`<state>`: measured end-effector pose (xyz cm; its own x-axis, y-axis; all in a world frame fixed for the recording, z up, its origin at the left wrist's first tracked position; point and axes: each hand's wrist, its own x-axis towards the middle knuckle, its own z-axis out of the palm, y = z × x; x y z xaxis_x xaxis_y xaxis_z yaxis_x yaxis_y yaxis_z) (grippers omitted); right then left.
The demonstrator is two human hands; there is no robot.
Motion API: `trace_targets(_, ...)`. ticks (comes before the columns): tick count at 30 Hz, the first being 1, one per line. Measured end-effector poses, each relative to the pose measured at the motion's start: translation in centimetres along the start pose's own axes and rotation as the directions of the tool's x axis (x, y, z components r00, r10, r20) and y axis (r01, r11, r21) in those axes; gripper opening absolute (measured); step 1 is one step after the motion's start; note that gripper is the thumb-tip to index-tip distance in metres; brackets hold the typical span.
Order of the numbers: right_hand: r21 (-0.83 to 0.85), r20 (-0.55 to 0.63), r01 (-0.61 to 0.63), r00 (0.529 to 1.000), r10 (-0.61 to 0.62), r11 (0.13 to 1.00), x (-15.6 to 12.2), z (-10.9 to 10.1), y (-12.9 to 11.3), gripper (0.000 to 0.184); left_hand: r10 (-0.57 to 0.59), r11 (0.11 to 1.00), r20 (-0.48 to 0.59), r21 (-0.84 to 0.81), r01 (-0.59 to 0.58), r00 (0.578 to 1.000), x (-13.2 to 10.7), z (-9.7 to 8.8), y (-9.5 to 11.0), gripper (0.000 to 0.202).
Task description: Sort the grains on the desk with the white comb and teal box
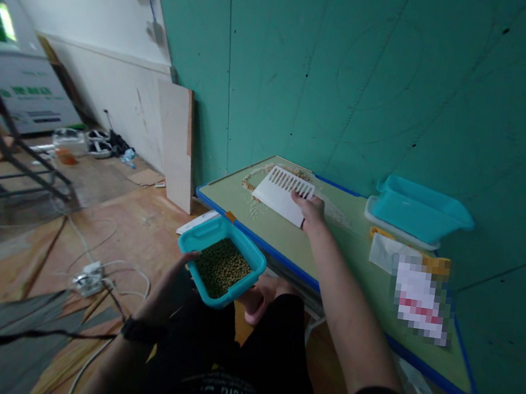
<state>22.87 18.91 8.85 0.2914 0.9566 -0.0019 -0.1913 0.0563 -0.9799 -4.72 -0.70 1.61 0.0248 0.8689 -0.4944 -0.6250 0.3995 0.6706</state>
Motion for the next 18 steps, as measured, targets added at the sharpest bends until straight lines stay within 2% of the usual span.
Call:
trace_targets(4, 0.002, 0.029, -0.001, 1.0, 0.001, 1.0, 0.2, 0.6, 0.3, 0.039, 0.046, 0.999, 0.046, 0.003, -0.046, 0.998, 0.0, -0.3, -0.1, 0.052)
trace_targets(8, 0.003, 0.039, -0.013, 0.999, 0.013, 1.0, 0.2, 0.9, 0.3, 0.038, 0.078, 0.997, 0.021, -0.002, -0.078, 0.997, -0.3, -0.3, 0.1, 0.048)
trace_targets(18, -0.037, 0.122, 0.0, 0.993, 0.005, 0.999, -0.2, 1.2, 0.4, 0.045, 0.145, 0.987, 0.039, 0.071, -0.147, 0.989, 0.6, -1.9, 0.3, 0.06)
